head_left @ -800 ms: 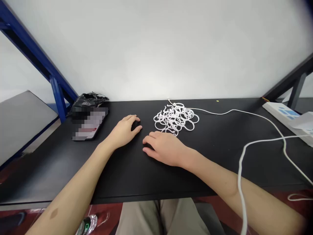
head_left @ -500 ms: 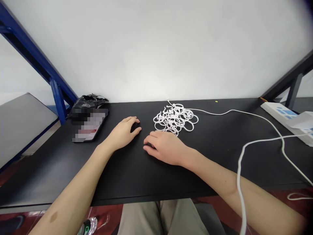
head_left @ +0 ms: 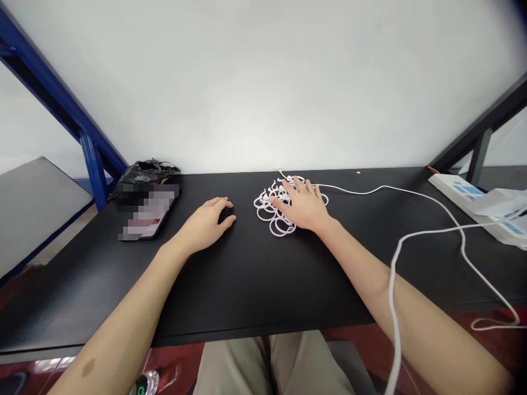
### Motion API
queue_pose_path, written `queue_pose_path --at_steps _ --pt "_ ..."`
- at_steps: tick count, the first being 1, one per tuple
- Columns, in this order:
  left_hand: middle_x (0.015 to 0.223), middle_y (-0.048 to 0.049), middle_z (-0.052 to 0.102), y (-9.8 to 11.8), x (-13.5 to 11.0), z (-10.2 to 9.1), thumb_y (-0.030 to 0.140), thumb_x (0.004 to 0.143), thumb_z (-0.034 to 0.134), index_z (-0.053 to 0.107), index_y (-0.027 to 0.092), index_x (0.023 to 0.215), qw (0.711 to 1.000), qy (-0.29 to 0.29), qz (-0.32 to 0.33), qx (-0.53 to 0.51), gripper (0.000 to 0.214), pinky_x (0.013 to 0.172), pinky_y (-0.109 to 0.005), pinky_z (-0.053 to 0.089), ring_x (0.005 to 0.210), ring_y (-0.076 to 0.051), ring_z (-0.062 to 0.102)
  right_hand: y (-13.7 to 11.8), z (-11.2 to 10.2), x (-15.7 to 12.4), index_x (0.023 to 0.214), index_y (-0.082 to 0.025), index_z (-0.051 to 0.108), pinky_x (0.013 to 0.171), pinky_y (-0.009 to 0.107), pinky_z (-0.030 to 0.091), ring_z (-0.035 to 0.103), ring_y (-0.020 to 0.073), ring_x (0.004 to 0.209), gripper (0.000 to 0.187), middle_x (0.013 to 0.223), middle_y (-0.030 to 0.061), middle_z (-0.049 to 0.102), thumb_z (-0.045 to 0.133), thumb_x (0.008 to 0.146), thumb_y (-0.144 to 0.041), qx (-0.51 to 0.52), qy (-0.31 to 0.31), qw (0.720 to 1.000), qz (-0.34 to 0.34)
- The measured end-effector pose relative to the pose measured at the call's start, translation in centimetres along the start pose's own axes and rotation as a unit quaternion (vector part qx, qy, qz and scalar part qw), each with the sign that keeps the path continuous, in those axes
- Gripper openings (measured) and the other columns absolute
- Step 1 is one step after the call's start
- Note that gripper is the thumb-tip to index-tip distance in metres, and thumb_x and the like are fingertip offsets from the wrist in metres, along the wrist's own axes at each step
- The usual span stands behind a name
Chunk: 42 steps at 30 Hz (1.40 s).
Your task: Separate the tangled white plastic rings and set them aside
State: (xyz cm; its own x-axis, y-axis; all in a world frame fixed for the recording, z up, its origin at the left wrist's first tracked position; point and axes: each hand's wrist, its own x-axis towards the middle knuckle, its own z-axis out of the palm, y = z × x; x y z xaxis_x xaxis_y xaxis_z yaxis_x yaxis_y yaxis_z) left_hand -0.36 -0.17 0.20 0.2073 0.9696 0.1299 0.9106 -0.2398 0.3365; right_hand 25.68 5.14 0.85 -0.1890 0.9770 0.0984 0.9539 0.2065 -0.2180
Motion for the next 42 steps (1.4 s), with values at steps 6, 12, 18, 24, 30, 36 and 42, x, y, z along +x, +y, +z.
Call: queue_pose_path --at_steps 6,12,18,24,30,36,42 --pt "0.144 -0.0124 0.053 0.0 0.0 0.0 0.041 0.093 0.048 0.059 0.018 0.123 1.000 0.001 0.006 0.000 0.039 0.112 -0.044 0.039 0.133 -0.028 0.048 -0.8 0.4 -0.2 0.156 -0.027 0.025 0.120 0.059 0.006 0.007 0.0405 0.150 0.093 0.165 0.0090 0.015 0.018 0.083 -0.084 0.000 -0.011 1.000 -0.011" --pt "0.143 -0.0119 0.053 -0.1 0.0 0.0 0.042 0.093 0.048 0.059 0.018 0.122 1.000 -0.002 0.001 -0.001 0.040 0.112 -0.043 0.038 0.134 -0.028 0.048 -0.9 0.4 -0.2 0.155 -0.027 0.027 0.120 0.058 0.007 0.009 0.0401 0.150 0.087 0.164 0.0098 0.018 0.021 0.086 -0.080 0.004 -0.006 1.000 -0.013" --pt "0.144 -0.0118 0.052 0.0 0.0 0.0 0.043 0.092 0.048 0.058 0.018 0.123 1.000 -0.005 -0.002 -0.001 0.041 0.113 -0.042 0.038 0.135 -0.027 0.047 -0.8 0.6 -0.2 0.154 -0.027 0.031 0.120 0.058 0.009 0.012 0.0407 0.149 0.080 0.163 0.0093 0.021 0.025 0.090 -0.075 0.005 0.008 1.000 -0.017" --pt "0.144 -0.0109 0.052 0.0 0.0 -0.1 0.043 0.092 0.047 0.058 0.019 0.123 1.000 -0.007 -0.003 -0.001 0.041 0.112 -0.042 0.038 0.135 -0.027 0.047 -0.4 0.8 0.0 0.151 -0.027 0.038 0.119 0.059 0.011 0.016 0.0420 0.148 0.074 0.162 0.0096 0.026 0.027 0.092 -0.071 0.012 0.031 0.999 -0.020" --pt "0.138 -0.0100 0.058 -0.1 0.0 0.0 0.042 0.092 0.048 0.060 0.020 0.119 1.000 0.013 0.013 -0.002 0.037 0.110 -0.044 0.040 0.129 -0.027 0.051 -0.3 0.7 0.0 0.150 -0.024 0.040 0.119 0.060 0.012 0.018 0.0407 0.148 0.072 0.160 0.0094 0.031 0.026 0.094 -0.068 0.025 0.054 0.998 -0.035" --pt "0.123 -0.0073 0.066 0.3 -0.1 0.2 0.039 0.092 0.048 0.063 0.021 0.109 0.998 0.045 0.038 -0.022 0.029 0.104 -0.045 0.044 0.119 -0.027 0.055 -1.0 0.0 -0.7 0.140 -0.017 0.054 0.120 0.057 0.014 0.030 0.0350 0.144 0.060 0.148 0.0064 0.050 0.027 0.099 -0.054 0.079 0.122 0.986 -0.076" --pt "0.112 -0.0048 0.068 1.9 -0.3 0.8 0.035 0.092 0.048 0.063 0.023 0.103 0.994 0.061 0.069 -0.056 0.022 0.099 -0.042 0.046 0.111 -0.025 0.057 -1.8 -0.4 -1.6 0.118 -0.017 0.069 0.107 0.043 0.039 0.050 0.0271 0.118 0.037 0.117 0.0074 0.069 0.042 0.092 -0.021 0.103 0.155 0.971 -0.151"
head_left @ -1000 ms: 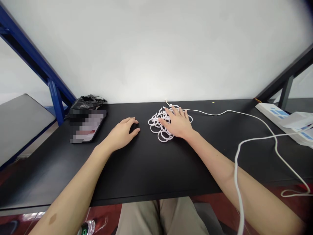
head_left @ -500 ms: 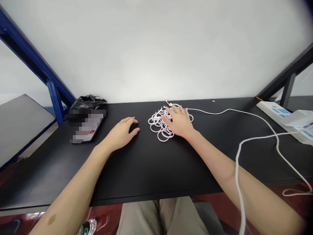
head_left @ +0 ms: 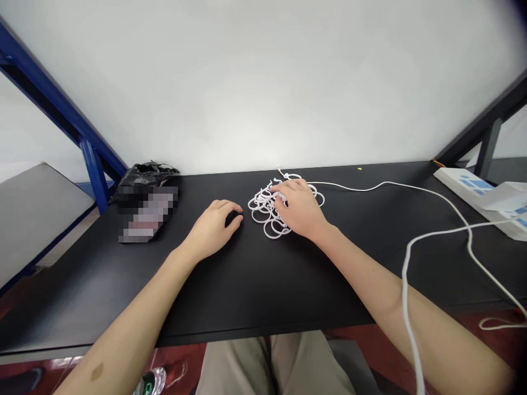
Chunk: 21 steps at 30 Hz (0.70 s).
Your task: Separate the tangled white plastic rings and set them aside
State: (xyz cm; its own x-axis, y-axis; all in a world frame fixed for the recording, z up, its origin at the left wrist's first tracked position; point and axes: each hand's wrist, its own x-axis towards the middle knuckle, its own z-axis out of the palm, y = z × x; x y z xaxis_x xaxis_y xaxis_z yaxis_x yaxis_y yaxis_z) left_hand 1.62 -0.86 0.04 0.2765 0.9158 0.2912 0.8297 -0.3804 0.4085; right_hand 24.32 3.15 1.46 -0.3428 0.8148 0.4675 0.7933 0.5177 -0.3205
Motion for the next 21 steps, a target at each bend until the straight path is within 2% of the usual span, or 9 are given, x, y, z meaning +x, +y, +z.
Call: queue_pose_path --at_steps 7,13,15,19,21 --pt "0.108 -0.0047 0.068 1.4 0.6 1.3 0.027 0.095 0.045 0.054 0.023 0.132 0.999 0.028 0.039 0.011 0.039 0.094 -0.042 0.047 0.101 -0.024 0.055 -0.8 0.8 -0.6 0.113 -0.019 0.071 0.103 0.045 0.041 0.047 0.0285 0.116 0.031 0.114 0.0095 0.066 0.051 0.090 -0.021 -0.005 -0.021 0.998 -0.053" --pt "0.100 -0.0037 0.070 1.6 0.8 1.4 0.028 0.095 0.047 0.067 0.022 0.106 0.998 0.048 0.049 -0.002 0.023 0.088 -0.039 0.047 0.094 -0.022 0.056 -1.0 1.1 -0.6 0.097 -0.021 0.075 0.097 0.045 0.043 0.046 0.0269 0.110 0.019 0.109 0.0091 0.065 0.056 0.094 -0.024 -0.022 -0.022 0.994 -0.109" --pt "0.095 -0.0028 0.070 1.7 0.7 1.1 0.030 0.094 0.049 0.066 0.023 0.103 0.996 0.073 0.025 -0.035 0.020 0.083 -0.035 0.049 0.091 -0.021 0.058 -1.1 0.9 -0.5 0.097 -0.022 0.074 0.093 0.043 0.044 0.047 0.0257 0.107 0.017 0.108 0.0085 0.064 0.058 0.093 -0.023 -0.018 -0.016 0.992 -0.123" --pt "0.089 -0.0006 0.071 2.2 0.7 0.6 0.034 0.090 0.055 0.059 0.023 0.099 0.982 0.122 -0.078 -0.125 0.015 0.068 -0.029 0.048 0.074 -0.016 0.062 -1.6 0.6 -0.8 0.097 -0.022 0.074 0.090 0.039 0.045 0.048 0.0223 0.100 0.017 0.107 0.0079 0.063 0.057 0.094 -0.023 -0.001 0.002 0.990 -0.139" --pt "0.085 0.0004 0.072 2.3 0.8 0.4 0.034 0.089 0.056 0.056 0.022 0.097 0.974 0.132 -0.104 -0.153 0.014 0.064 -0.027 0.047 0.068 -0.014 0.062 -2.0 0.5 -1.0 0.097 -0.022 0.073 0.089 0.036 0.046 0.050 0.0210 0.098 0.018 0.108 0.0077 0.062 0.055 0.095 -0.023 0.017 0.006 0.988 -0.155"
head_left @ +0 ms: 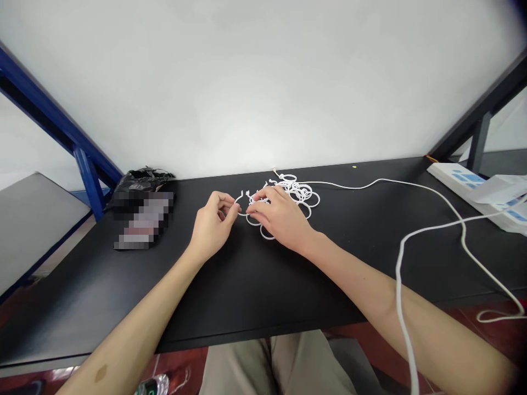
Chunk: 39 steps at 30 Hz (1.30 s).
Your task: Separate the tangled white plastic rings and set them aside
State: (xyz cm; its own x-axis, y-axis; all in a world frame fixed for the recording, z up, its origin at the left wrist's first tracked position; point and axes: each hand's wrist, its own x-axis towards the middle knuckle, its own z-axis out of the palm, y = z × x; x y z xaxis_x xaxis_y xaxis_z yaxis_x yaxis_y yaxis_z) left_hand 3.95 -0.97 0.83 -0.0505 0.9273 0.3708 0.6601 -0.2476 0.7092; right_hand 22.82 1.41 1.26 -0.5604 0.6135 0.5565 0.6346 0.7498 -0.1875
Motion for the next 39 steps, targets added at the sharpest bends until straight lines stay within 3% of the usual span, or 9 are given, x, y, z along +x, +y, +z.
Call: queue_pose_path --at_steps 4,7,12,15,24,29,32,35,39 --pt "0.077 0.0017 0.071 0.1 0.1 -0.3 0.032 0.090 0.054 0.060 0.022 0.095 1.000 0.003 0.014 0.006 0.013 0.061 -0.025 0.045 0.062 -0.013 0.060 -1.1 -0.1 -0.3 0.099 -0.022 0.071 0.084 0.033 0.049 0.056 0.0194 0.100 0.018 0.109 0.0070 0.061 0.053 0.096 -0.025 0.068 -0.002 0.998 0.000" --pt "0.077 0.0019 0.072 0.1 -0.1 -0.6 0.034 0.091 0.053 0.064 0.022 0.096 0.998 0.021 0.043 0.033 0.017 0.059 -0.024 0.044 0.058 -0.012 0.058 -1.7 -0.2 -0.4 0.103 -0.022 0.066 0.083 0.032 0.052 0.062 0.0162 0.095 0.015 0.109 0.0043 0.064 0.053 0.094 -0.024 0.159 0.009 0.986 0.057" --pt "0.077 0.0027 0.072 0.1 -0.6 -0.7 0.036 0.092 0.056 0.060 0.022 0.103 0.990 0.077 0.091 0.079 0.019 0.064 -0.023 0.046 0.059 -0.011 0.058 -2.1 -0.1 -0.4 0.105 -0.022 0.056 0.076 0.030 0.054 0.067 0.0137 0.084 0.015 0.101 0.0015 0.070 0.054 0.093 -0.031 0.290 0.032 0.942 0.164" --pt "0.078 0.0026 0.073 0.3 -0.9 -0.6 0.037 0.092 0.056 0.057 0.022 0.098 0.987 0.094 0.100 0.088 0.016 0.061 -0.022 0.045 0.058 -0.010 0.059 -2.1 0.0 -0.4 0.105 -0.023 0.056 0.075 0.031 0.054 0.068 0.0141 0.079 0.016 0.094 0.0006 0.072 0.055 0.092 -0.033 0.309 0.025 0.932 0.187" --pt "0.072 0.0033 0.072 1.3 -1.5 -0.7 0.034 0.092 0.054 0.055 0.023 0.088 0.991 0.052 0.098 0.075 0.012 0.056 -0.022 0.044 0.057 -0.011 0.061 -2.5 -0.3 -0.5 0.104 -0.024 0.057 0.074 0.033 0.053 0.068 0.0150 0.077 0.013 0.090 0.0002 0.074 0.053 0.092 -0.027 0.302 0.016 0.937 0.172" --pt "0.073 0.0025 0.071 1.3 -1.4 -0.9 0.035 0.092 0.054 0.057 0.023 0.089 0.996 0.015 0.079 0.032 0.013 0.055 -0.022 0.043 0.062 -0.013 0.064 -2.5 -0.4 -0.6 0.097 -0.024 0.057 0.071 0.031 0.053 0.068 0.0141 0.073 0.009 0.087 -0.0006 0.072 0.052 0.093 -0.030 0.320 0.014 0.931 0.175" --pt "0.074 0.0015 0.071 1.1 -1.1 -0.9 0.037 0.091 0.056 0.059 0.022 0.091 0.998 -0.010 0.041 -0.047 0.015 0.057 -0.024 0.044 0.062 -0.013 0.062 -2.6 -0.5 -0.5 0.091 -0.022 0.055 0.065 0.028 0.053 0.067 0.0120 0.067 0.016 0.083 -0.0014 0.070 0.051 0.095 -0.038 0.378 0.018 0.904 0.198" --pt "0.080 0.0003 0.070 0.8 -0.8 -0.9 0.038 0.089 0.060 0.061 0.022 0.092 0.991 -0.015 0.014 -0.134 0.017 0.060 -0.024 0.046 0.066 -0.013 0.061 -2.7 -0.7 -0.4 0.104 -0.023 0.053 0.062 0.026 0.053 0.067 0.0107 0.063 0.019 0.084 -0.0024 0.069 0.051 0.095 -0.039 0.434 0.025 0.874 0.217" --pt "0.085 -0.0009 0.068 0.5 -0.6 -0.8 0.038 0.085 0.065 0.063 0.021 0.088 0.986 -0.010 -0.002 -0.166 0.017 0.064 -0.025 0.047 0.074 -0.014 0.061 -2.9 -1.0 -0.3 0.110 -0.023 0.057 0.061 0.025 0.055 0.068 0.0103 0.065 0.022 0.094 0.0005 0.070 0.053 0.094 -0.037 0.449 0.005 0.868 0.211"
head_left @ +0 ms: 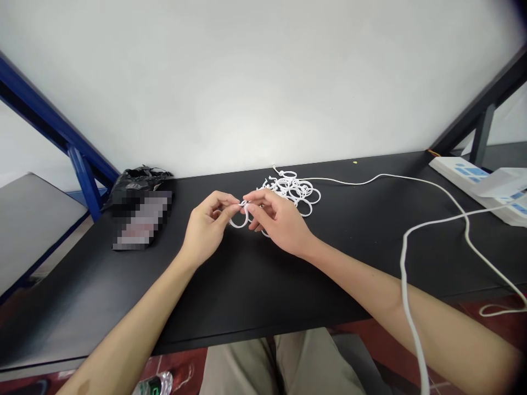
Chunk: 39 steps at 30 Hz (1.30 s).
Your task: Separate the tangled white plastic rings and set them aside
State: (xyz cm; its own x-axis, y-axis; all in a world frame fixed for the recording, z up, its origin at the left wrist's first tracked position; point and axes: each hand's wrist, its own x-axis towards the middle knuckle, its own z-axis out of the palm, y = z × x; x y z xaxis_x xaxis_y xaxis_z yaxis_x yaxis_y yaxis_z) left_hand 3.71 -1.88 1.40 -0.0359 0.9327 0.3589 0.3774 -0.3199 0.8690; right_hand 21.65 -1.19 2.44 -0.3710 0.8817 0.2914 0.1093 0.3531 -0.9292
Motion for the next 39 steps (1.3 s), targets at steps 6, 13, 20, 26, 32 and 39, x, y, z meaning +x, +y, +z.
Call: queue_pose_path --at_steps 6,13,20,26,32,39 --pt "0.089 -0.0006 0.067 -0.1 0.0 0.0 0.036 0.085 0.066 0.066 0.021 0.089 1.000 -0.001 0.014 -0.002 0.015 0.068 -0.025 0.048 0.080 -0.014 0.061 0.1 0.0 0.1 0.108 -0.022 0.060 0.059 0.022 0.056 0.069 0.0097 0.067 0.023 0.099 0.0013 0.067 0.058 0.091 -0.038 0.036 -0.002 0.999 0.016" --pt "0.093 -0.0007 0.068 0.5 -0.3 -0.1 0.031 0.089 0.061 0.069 0.024 0.090 0.987 -0.010 0.100 0.122 0.010 0.075 -0.029 0.048 0.087 -0.017 0.060 0.3 -0.1 0.4 0.100 -0.020 0.063 0.062 0.024 0.059 0.067 0.0097 0.068 0.022 0.097 0.0023 0.068 0.060 0.090 -0.039 0.056 -0.011 0.998 0.037" --pt "0.092 -0.0001 0.070 1.3 -0.6 0.1 0.027 0.088 0.061 0.066 0.023 0.091 0.969 0.014 0.142 0.202 0.007 0.075 -0.030 0.049 0.082 -0.016 0.061 0.7 0.0 0.5 0.096 -0.021 0.065 0.066 0.028 0.058 0.067 0.0114 0.068 0.016 0.090 0.0012 0.069 0.060 0.090 -0.034 -0.020 0.031 0.999 -0.004" --pt "0.090 0.0004 0.069 1.1 -0.7 0.2 0.025 0.086 0.061 0.066 0.023 0.088 0.970 0.009 0.132 0.202 0.005 0.071 -0.028 0.049 0.078 -0.015 0.061 1.0 0.0 0.3 0.092 -0.021 0.068 0.068 0.028 0.055 0.065 0.0123 0.071 0.010 0.085 0.0008 0.070 0.061 0.091 -0.027 -0.105 0.050 0.991 -0.068" --pt "0.083 0.0010 0.068 1.0 -0.8 0.6 0.023 0.085 0.061 0.065 0.022 0.084 0.974 0.005 0.124 0.191 0.004 0.068 -0.027 0.048 0.075 -0.015 0.057 1.5 -0.1 0.1 0.090 -0.021 0.070 0.070 0.029 0.053 0.063 0.0130 0.073 0.011 0.084 0.0006 0.069 0.060 0.092 -0.025 -0.141 0.049 0.984 -0.092" --pt "0.082 0.0008 0.065 1.1 -1.1 0.9 0.023 0.087 0.059 0.061 0.022 0.085 0.973 0.014 0.122 0.196 0.003 0.066 -0.028 0.048 0.073 -0.015 0.055 1.1 0.0 0.1 0.090 -0.021 0.070 0.070 0.029 0.054 0.064 0.0134 0.074 0.010 0.085 0.0008 0.071 0.061 0.091 -0.024 -0.128 0.056 0.986 -0.094"
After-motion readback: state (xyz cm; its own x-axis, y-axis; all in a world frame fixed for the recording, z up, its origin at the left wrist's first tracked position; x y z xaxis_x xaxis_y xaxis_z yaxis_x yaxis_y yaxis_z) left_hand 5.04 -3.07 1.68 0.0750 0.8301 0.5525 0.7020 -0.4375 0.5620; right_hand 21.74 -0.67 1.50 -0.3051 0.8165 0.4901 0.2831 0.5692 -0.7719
